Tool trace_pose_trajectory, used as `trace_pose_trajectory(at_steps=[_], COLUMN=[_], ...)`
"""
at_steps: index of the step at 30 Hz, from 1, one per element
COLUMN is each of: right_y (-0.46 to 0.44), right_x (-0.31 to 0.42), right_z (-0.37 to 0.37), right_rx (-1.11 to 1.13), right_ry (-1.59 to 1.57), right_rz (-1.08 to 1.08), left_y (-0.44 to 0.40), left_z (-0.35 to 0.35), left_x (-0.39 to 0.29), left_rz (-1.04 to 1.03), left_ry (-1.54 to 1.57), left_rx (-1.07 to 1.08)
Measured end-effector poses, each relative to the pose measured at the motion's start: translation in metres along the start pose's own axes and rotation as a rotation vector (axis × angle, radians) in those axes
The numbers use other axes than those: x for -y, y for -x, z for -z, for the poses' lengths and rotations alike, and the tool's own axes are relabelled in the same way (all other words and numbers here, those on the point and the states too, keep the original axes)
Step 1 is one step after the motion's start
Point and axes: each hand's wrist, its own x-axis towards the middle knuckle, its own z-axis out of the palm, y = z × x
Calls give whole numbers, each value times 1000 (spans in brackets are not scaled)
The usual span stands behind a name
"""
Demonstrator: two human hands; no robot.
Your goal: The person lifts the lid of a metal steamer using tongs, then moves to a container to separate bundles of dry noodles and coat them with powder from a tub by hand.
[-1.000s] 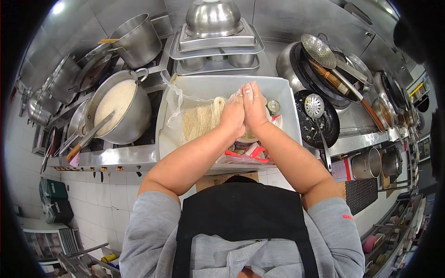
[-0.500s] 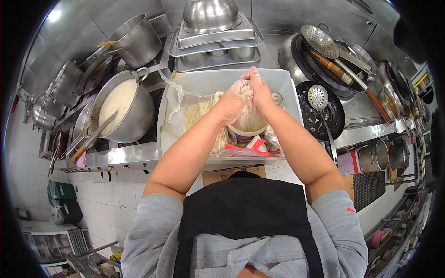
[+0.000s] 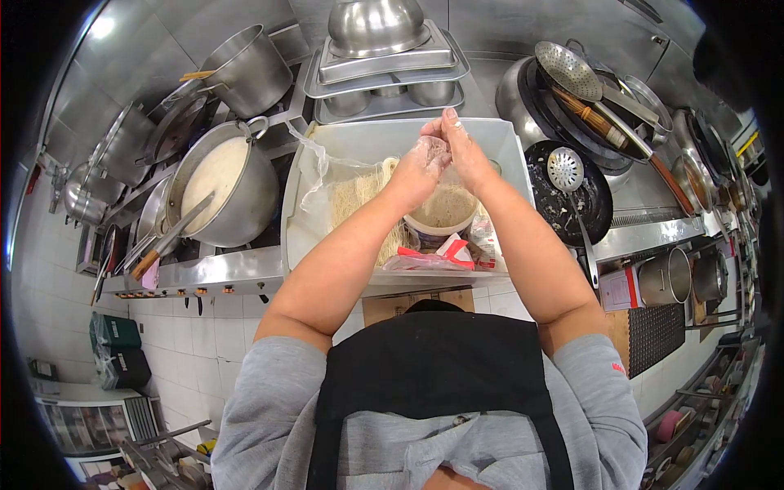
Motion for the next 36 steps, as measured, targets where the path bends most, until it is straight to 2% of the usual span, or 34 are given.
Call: trace_pose_trajectory(at_steps=[4, 7, 9, 16, 19, 22, 24, 26, 28, 29, 31, 32, 34, 36], right_y=[2, 2, 2, 3, -1, -2, 1, 4, 7, 10, 26, 27, 30, 38], right_x=[7, 9, 10, 14, 12, 13, 18, 22, 27, 30, 45, 45, 47, 48], right_z=[3, 9, 13, 14, 18, 23, 25, 28, 35, 39, 37, 33, 19, -3], right_rx=[-67, -30, -19, -30, -16, -11, -15, -18, 7, 12, 168, 176, 442, 501], right_ry=[21, -36, -17, 19, 12, 51, 92, 134, 456, 462, 1008, 1014, 1401, 1481], right_rz=[86, 64, 50, 99, 116, 88, 72, 60, -1, 2, -6, -6, -88, -162], left_y=[-4, -3, 0, -4, -6, -10, -11, -10, -10, -11, -10, -7, -6, -7], left_z=[-4, -6, -5, -3, -2, -1, -5, -7, -6, -4, 1, 3, 10, 17], left_x=[8, 1, -8, 3, 12, 22, 28, 35, 42, 46, 41, 34, 21, 14], left_rz=[19, -99, 39, 166, 67, 71, -20, -17, -15, 6, 31, 109, 187, 381], left_ry=[20, 78, 15, 74, 16, 44, -41, -78, -111, -123, -130, -19, 97, 408], left_rx=[10, -63, -45, -3, -58, 10, 45, 62, 71, 122, 162, 166, 161, 193])
